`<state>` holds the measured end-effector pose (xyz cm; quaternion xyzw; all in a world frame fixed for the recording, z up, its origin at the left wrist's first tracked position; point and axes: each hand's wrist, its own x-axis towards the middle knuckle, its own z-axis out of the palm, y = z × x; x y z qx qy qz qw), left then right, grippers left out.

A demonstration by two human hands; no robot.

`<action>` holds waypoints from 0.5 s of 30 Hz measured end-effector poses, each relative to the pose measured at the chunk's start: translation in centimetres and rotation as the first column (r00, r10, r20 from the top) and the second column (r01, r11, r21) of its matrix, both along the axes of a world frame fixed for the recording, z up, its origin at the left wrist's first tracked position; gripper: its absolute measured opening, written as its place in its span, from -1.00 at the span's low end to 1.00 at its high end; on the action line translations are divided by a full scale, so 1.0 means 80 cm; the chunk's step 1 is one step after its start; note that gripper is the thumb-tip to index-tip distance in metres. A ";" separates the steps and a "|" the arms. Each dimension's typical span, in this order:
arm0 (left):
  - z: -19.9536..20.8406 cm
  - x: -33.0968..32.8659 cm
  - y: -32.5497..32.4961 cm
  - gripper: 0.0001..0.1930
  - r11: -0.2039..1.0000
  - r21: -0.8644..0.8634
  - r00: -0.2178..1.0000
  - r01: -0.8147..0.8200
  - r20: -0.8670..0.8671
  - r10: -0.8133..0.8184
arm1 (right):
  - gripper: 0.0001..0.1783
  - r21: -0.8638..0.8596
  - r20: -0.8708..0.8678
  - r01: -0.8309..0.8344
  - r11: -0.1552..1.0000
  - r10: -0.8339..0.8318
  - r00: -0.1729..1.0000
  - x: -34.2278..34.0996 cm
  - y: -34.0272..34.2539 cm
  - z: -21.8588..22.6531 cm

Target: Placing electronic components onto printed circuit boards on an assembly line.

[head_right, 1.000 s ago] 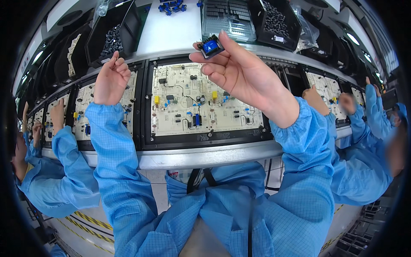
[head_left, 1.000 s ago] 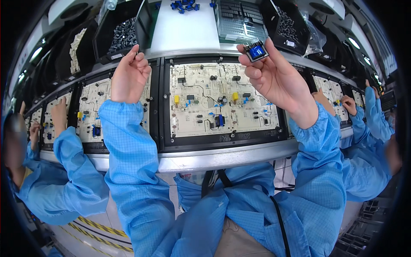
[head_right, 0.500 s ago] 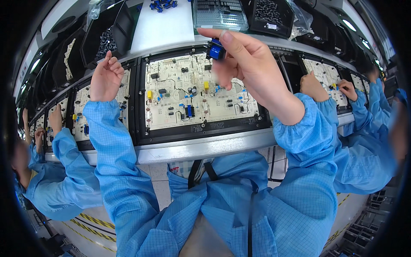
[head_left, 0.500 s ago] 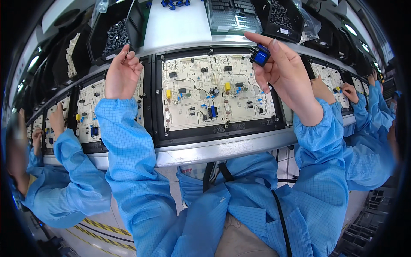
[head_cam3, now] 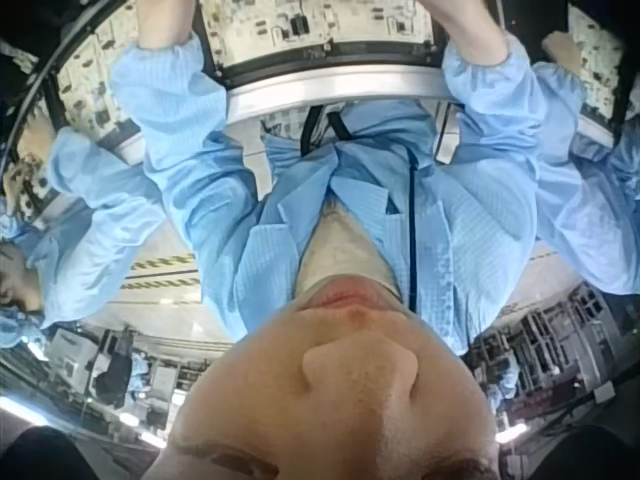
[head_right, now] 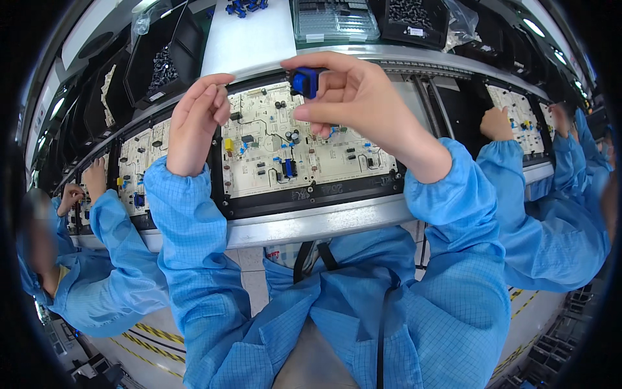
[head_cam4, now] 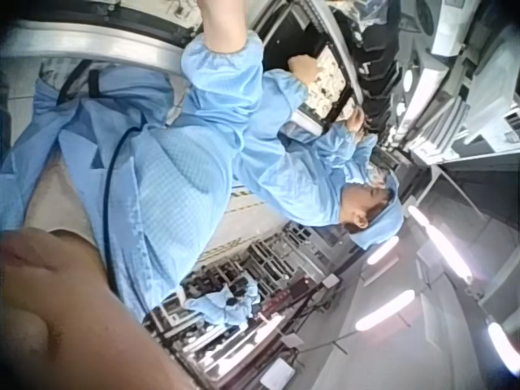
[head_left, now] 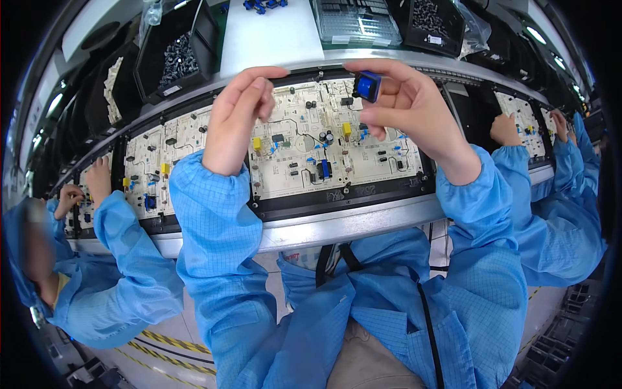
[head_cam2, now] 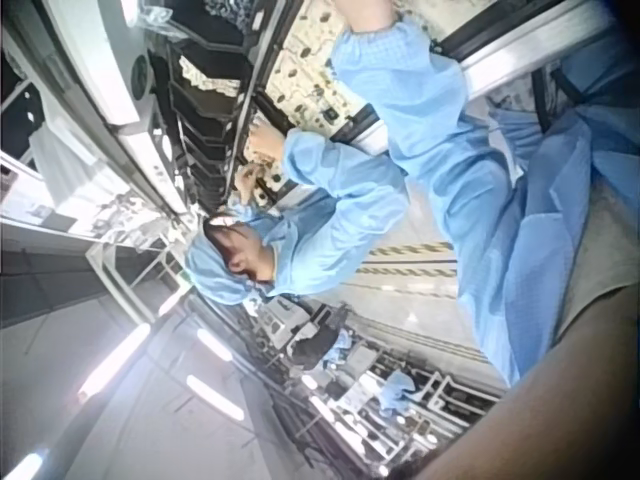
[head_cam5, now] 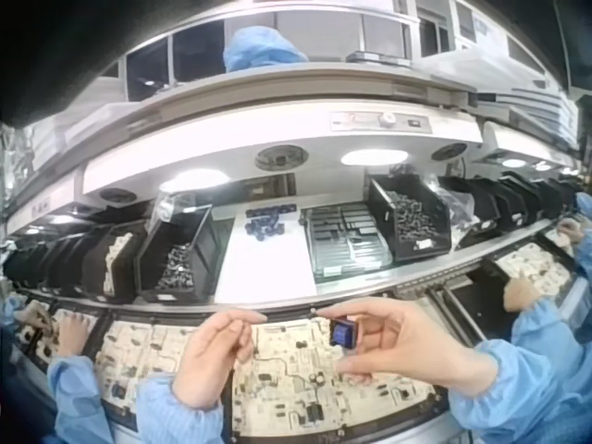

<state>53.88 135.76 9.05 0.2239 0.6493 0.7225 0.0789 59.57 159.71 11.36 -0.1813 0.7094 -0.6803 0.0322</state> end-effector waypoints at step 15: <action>-0.007 -0.005 0.000 -0.68 0.990 0.062 0.978 -0.126 0.176 0.113 | -0.67 0.451 -0.624 0.441 0.776 -0.079 0.778 0.008 0.016 -0.023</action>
